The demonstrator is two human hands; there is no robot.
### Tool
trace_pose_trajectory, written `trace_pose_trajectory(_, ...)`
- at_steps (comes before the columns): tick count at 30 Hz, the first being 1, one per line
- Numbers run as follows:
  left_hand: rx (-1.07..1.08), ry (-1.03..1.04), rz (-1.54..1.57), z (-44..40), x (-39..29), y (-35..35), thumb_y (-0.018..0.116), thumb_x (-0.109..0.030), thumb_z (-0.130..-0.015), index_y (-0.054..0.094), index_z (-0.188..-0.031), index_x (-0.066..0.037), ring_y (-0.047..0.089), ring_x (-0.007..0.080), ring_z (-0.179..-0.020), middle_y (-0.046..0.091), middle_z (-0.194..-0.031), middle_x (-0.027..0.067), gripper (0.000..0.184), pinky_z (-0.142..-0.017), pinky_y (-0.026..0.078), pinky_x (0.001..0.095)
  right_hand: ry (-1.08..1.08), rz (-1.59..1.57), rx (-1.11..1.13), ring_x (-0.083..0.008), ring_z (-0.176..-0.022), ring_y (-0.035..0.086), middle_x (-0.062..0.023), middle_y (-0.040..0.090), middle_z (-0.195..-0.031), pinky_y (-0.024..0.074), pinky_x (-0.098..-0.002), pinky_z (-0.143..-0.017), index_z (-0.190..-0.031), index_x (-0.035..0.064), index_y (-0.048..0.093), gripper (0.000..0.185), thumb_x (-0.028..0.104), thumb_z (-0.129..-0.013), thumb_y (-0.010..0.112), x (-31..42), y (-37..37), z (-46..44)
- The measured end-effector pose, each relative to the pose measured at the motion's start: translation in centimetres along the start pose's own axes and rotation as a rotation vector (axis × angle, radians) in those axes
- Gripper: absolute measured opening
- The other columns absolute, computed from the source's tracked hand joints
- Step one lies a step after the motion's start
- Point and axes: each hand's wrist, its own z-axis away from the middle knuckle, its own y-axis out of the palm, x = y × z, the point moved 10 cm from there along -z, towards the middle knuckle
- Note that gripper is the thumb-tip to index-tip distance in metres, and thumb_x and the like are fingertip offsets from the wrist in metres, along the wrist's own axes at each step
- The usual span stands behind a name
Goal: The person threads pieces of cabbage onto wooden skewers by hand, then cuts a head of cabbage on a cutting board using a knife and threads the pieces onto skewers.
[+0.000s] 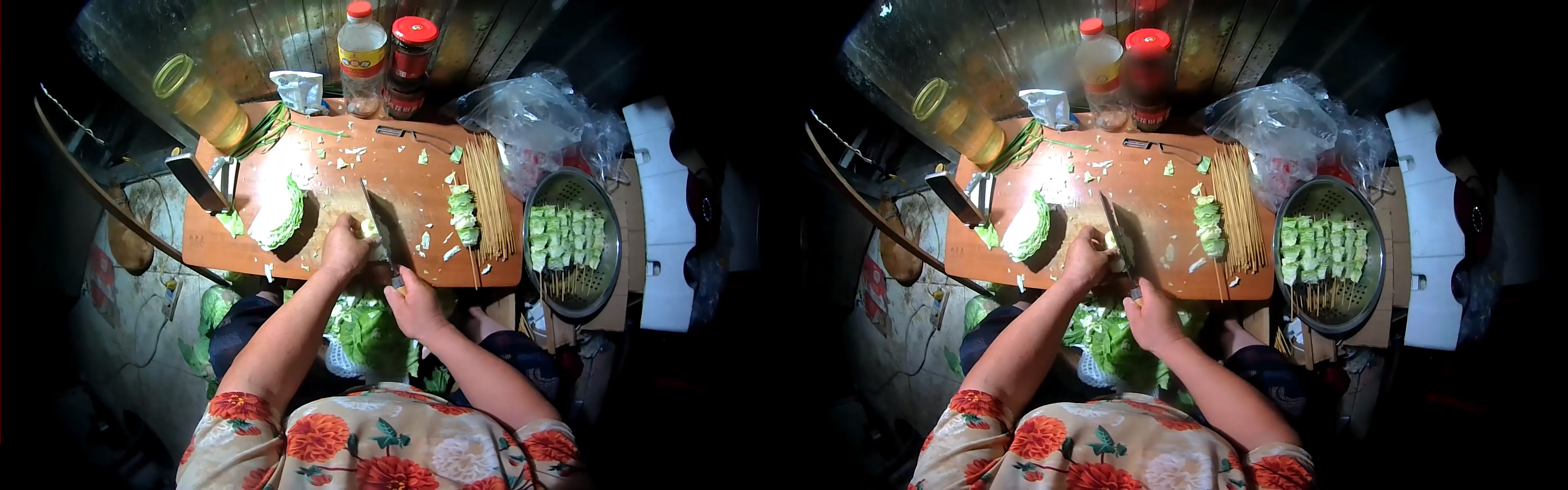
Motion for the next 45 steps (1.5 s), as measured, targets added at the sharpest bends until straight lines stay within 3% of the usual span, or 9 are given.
trace_pose_trajectory(4,-0.001,0.000,0.035,0.1,0.3,0.4,0.081,-0.021,-0.070,0.055,-0.103,-0.001,0.064,0.0323,-0.084,0.065,-0.091,0.0180,0.046,-0.075,0.051,0.0394,0.108,-0.174,-0.030,-0.0422,-0.088,0.061,-0.0259,0.063,-0.095,0.0487,-0.0441,-0.078,-0.115,-0.0048,0.052,0.041,0.024,-0.088,0.059,-4.1,1.2,-0.1)
trace_pose_trajectory(6,0.004,0.168,-0.086,0.6,-1.5,0.4,0.073,-0.008,-0.077,0.056,-0.107,-0.002,0.063,0.0285,-0.077,0.064,-0.091,0.0162,0.035,-0.067,0.052,0.0363,0.132,-0.194,-0.151,-0.0077,-0.044,0.048,0.0001,0.050,-0.060,0.0411,-0.0250,-0.039,-0.117,0.0051,0.051,0.029,0.021,-0.093,0.056,-6.6,0.5,-0.5)
trace_pose_trajectory(8,-0.024,0.202,-0.163,2.4,-4.1,-0.8,0.070,-0.007,-0.075,0.061,-0.108,-0.005,0.063,0.0319,-0.087,0.065,-0.097,0.0154,0.034,-0.077,0.052,0.0384,0.279,-0.361,-0.089,-0.0083,-0.043,0.048,0.0002,0.049,-0.059,0.0407,-0.0242,-0.037,-0.117,0.0074,0.051,0.028,0.021,-0.093,0.056,-4.5,-1.5,0.0)
trace_pose_trajectory(10,0.139,0.520,-0.521,3.7,-7.3,1.4,0.069,-0.007,-0.073,0.064,-0.103,-0.007,0.059,0.0324,-0.098,0.065,-0.101,0.0120,0.031,-0.086,0.049,0.0394,0.242,-0.206,-0.102,-0.0394,-0.085,0.062,-0.0245,0.064,-0.091,0.0491,-0.0415,-0.076,-0.111,-0.0072,0.053,0.040,0.024,-0.087,0.059,-3.7,-3.1,0.3)
trace_pose_trajectory(15,0.319,0.707,-0.292,4.8,-8.5,2.7,0.076,-0.015,-0.065,0.066,-0.098,-0.007,0.058,0.0320,-0.100,0.064,-0.103,0.0118,0.035,-0.089,0.048,0.0374,0.190,-0.121,-0.003,-0.0393,-0.091,0.061,-0.0245,0.063,-0.097,0.0483,-0.0417,-0.080,-0.113,-0.0069,0.053,0.042,0.025,-0.086,0.059,-1.9,-3.6,1.3)
trace_pose_trajectory(24,0.031,-0.083,0.198,1.3,1.7,0.3,0.078,-0.014,-0.072,0.053,-0.109,0.002,0.064,0.0296,-0.092,0.063,-0.097,0.0189,0.048,-0.079,0.051,0.0378,0.090,0.064,0.105,-0.0415,-0.097,0.060,-0.0258,0.063,-0.103,0.0485,-0.0446,-0.084,-0.117,-0.0045,0.053,0.043,0.024,-0.086,0.059,0.5,-3.3,2.9)
trace_pose_trajectory(34,0.049,-0.007,0.023,1.6,-0.2,0.9,0.081,-0.018,-0.068,0.056,-0.097,0.002,0.062,0.0219,-0.077,0.063,-0.084,0.0120,0.043,-0.071,0.051,0.0327,0.074,0.093,0.143,-0.0426,-0.096,0.060,-0.0269,0.063,-0.099,0.0483,-0.0457,-0.083,-0.119,-0.0029,0.053,0.043,0.024,-0.086,0.058,1.0,-4.5,3.4)
trace_pose_trajectory(40,0.072,-0.033,0.009,0.7,0.7,1.3,0.080,-0.013,-0.068,0.057,-0.092,0.002,0.060,0.0189,-0.073,0.062,-0.080,0.0094,0.036,-0.067,0.050,0.0313,0.206,0.029,0.307,-0.0276,-0.058,0.064,-0.0193,0.064,-0.083,0.0518,-0.0365,-0.057,-0.122,-0.0022,0.051,0.042,0.022,-0.088,0.056,1.6,-5.7,2.8)
trace_pose_trajectory(45,0.087,-0.057,-0.010,0.7,0.2,1.5,0.079,-0.012,-0.069,0.057,-0.090,0.002,0.062,0.0198,-0.075,0.064,-0.081,0.0108,0.034,-0.068,0.051,0.0319,0.184,0.091,0.299,-0.0342,-0.085,0.066,-0.0224,0.066,-0.096,0.0516,-0.0393,-0.077,-0.124,-0.0010,0.051,0.046,0.025,-0.087,0.059,-2.2,-3.5,1.4)
